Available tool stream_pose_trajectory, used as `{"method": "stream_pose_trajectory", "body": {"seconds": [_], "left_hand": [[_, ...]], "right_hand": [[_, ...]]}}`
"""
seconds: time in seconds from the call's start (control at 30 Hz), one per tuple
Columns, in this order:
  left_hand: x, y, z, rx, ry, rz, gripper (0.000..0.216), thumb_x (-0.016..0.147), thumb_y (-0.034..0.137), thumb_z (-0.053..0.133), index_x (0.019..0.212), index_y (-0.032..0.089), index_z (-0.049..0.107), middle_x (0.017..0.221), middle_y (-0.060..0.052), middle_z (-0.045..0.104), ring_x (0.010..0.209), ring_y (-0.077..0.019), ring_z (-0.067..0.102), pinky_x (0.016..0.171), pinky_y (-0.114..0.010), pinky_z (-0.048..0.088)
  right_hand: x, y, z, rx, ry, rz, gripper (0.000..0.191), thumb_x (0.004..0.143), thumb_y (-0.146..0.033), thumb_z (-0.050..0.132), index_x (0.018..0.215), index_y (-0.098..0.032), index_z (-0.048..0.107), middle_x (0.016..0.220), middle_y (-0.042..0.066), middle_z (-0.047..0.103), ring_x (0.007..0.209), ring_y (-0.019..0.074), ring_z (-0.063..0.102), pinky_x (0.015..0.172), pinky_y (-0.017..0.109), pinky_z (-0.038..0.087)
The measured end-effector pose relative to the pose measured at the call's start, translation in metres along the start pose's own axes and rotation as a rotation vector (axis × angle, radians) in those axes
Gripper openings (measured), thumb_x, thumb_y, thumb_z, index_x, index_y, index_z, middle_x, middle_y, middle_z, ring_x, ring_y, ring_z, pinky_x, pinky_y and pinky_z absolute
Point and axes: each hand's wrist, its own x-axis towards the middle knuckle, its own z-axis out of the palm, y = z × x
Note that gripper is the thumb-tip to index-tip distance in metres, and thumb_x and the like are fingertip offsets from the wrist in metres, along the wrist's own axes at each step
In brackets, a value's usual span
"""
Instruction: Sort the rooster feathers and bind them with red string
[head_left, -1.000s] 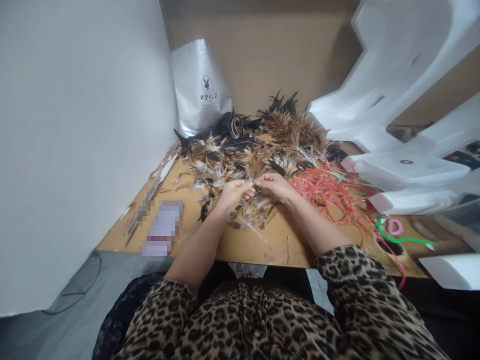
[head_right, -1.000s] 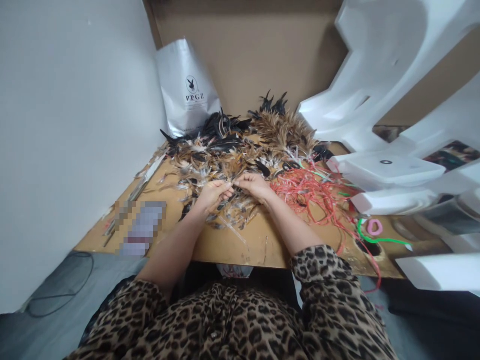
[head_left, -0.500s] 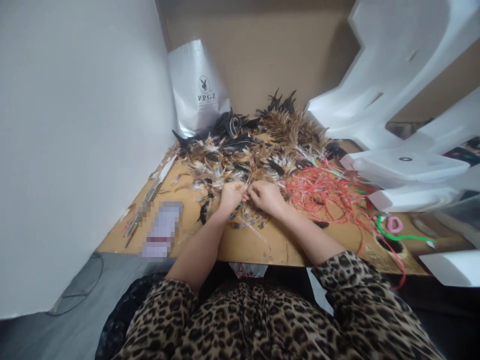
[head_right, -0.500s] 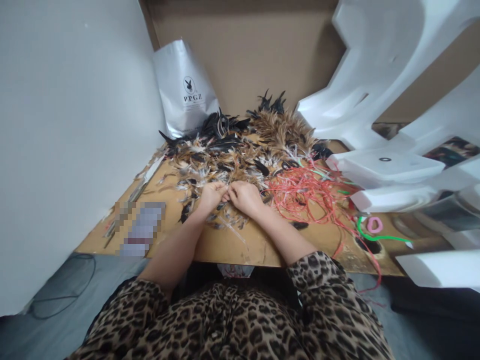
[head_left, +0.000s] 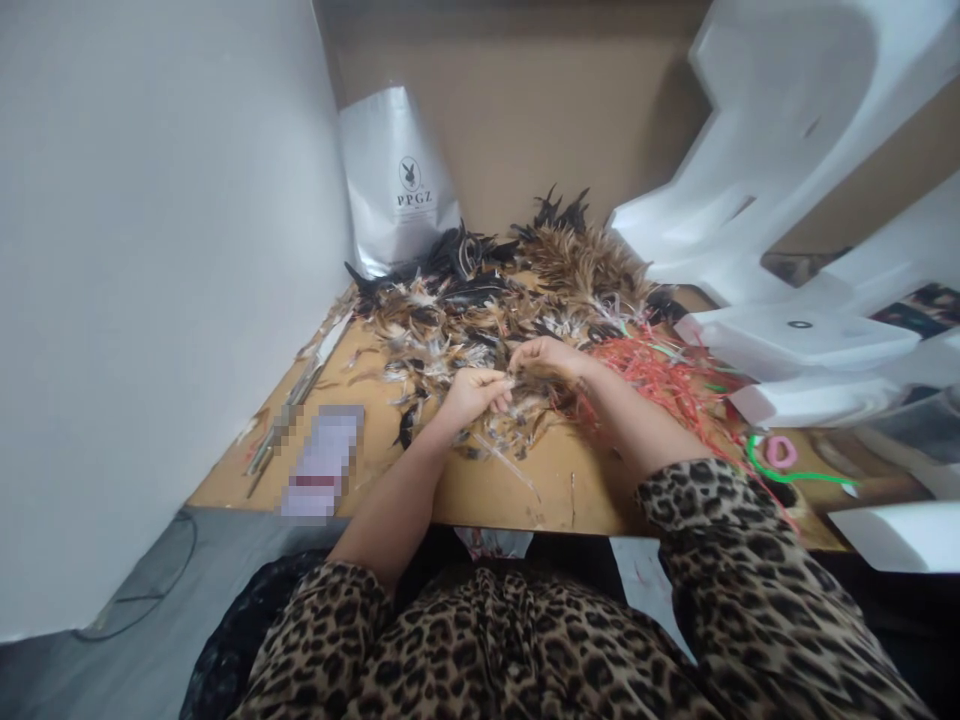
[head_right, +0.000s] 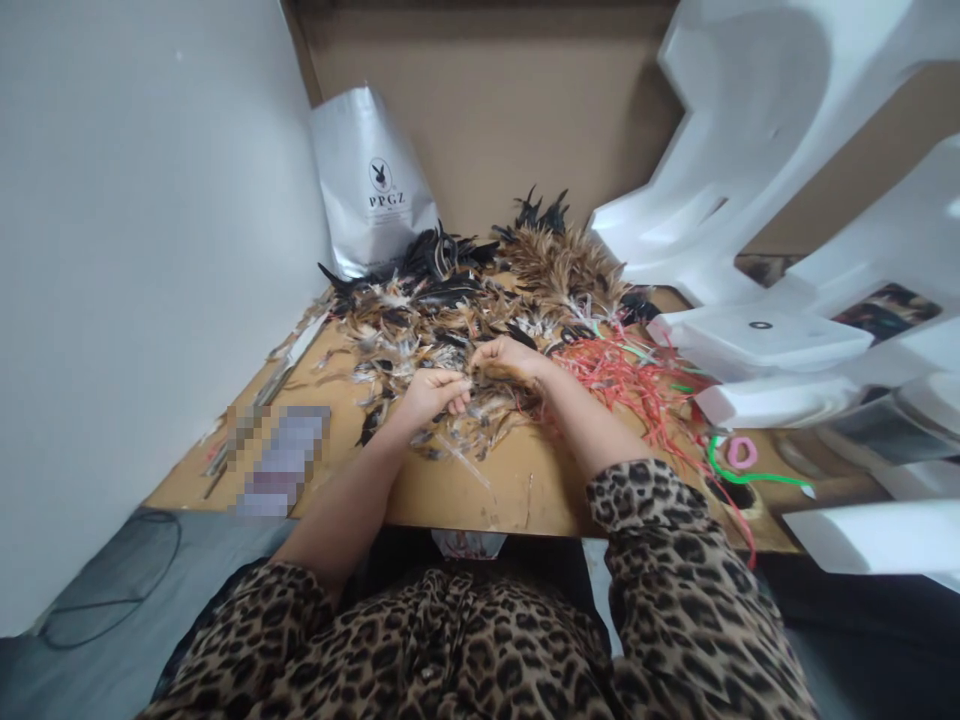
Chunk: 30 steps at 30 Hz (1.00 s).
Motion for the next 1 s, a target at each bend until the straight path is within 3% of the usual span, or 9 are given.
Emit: {"method": "stream_pose_trajectory", "body": {"seconds": [0.07,0.17,0.37,0.67,0.8,1.0], "left_hand": [[0.002,0.001,-0.001,-0.063,0.095,-0.014,0.024,0.073,0.032,0.060,0.060,0.012,0.061,0.048,0.000,0.057,0.042,-0.0068,0.050,0.046,-0.019,0.040],[0.006,-0.003,-0.001,-0.155,0.218,-0.045,0.022,0.072,0.031,0.061,0.060,0.012,0.060,0.051,0.000,0.058,0.044,-0.0062,0.050,0.047,-0.019,0.040],[0.011,-0.012,-0.002,-0.104,0.352,-0.086,0.020,0.072,0.028,0.060,0.060,0.012,0.060,0.054,-0.001,0.059,0.043,-0.0066,0.051,0.046,-0.019,0.040],[0.007,-0.017,0.003,0.167,0.460,0.070,0.016,0.075,0.025,0.054,0.072,0.013,0.064,0.058,0.001,0.059,0.047,-0.0079,0.055,0.046,-0.018,0.043],[0.007,-0.019,0.002,0.249,0.484,0.119,0.017,0.076,0.026,0.054,0.075,0.013,0.066,0.062,-0.001,0.062,0.049,-0.0088,0.057,0.047,-0.019,0.043],[0.008,-0.019,0.003,0.188,0.494,0.072,0.017,0.076,0.025,0.054,0.076,0.012,0.065,0.061,-0.001,0.061,0.047,-0.0088,0.056,0.047,-0.020,0.044]], "right_hand": [[-0.002,0.014,0.016,0.224,0.210,-0.077,0.031,0.055,-0.040,0.073,0.062,-0.015,0.055,0.049,-0.006,0.050,0.040,0.0038,0.035,0.042,0.019,0.027],[-0.004,0.026,0.044,0.404,0.364,-0.064,0.036,0.055,-0.040,0.074,0.058,-0.017,0.047,0.039,-0.011,0.034,0.036,0.0021,0.023,0.039,0.019,0.019],[0.004,0.032,0.075,0.360,0.644,-0.100,0.038,0.055,-0.047,0.073,0.070,-0.015,0.057,0.049,-0.006,0.048,0.040,0.0036,0.029,0.040,0.020,0.019],[0.012,0.041,0.080,0.280,0.796,-0.127,0.035,0.058,-0.047,0.070,0.054,-0.018,0.050,0.044,-0.007,0.043,0.041,0.0060,0.031,0.043,0.023,0.023],[0.009,0.037,0.084,0.306,0.789,-0.121,0.032,0.063,-0.045,0.066,0.056,-0.017,0.052,0.042,-0.006,0.043,0.039,0.0062,0.032,0.042,0.023,0.022],[0.008,0.031,0.090,0.470,0.806,-0.170,0.027,0.061,-0.039,0.068,0.069,-0.020,0.050,0.041,-0.010,0.038,0.037,0.0062,0.031,0.040,0.021,0.023]]}}
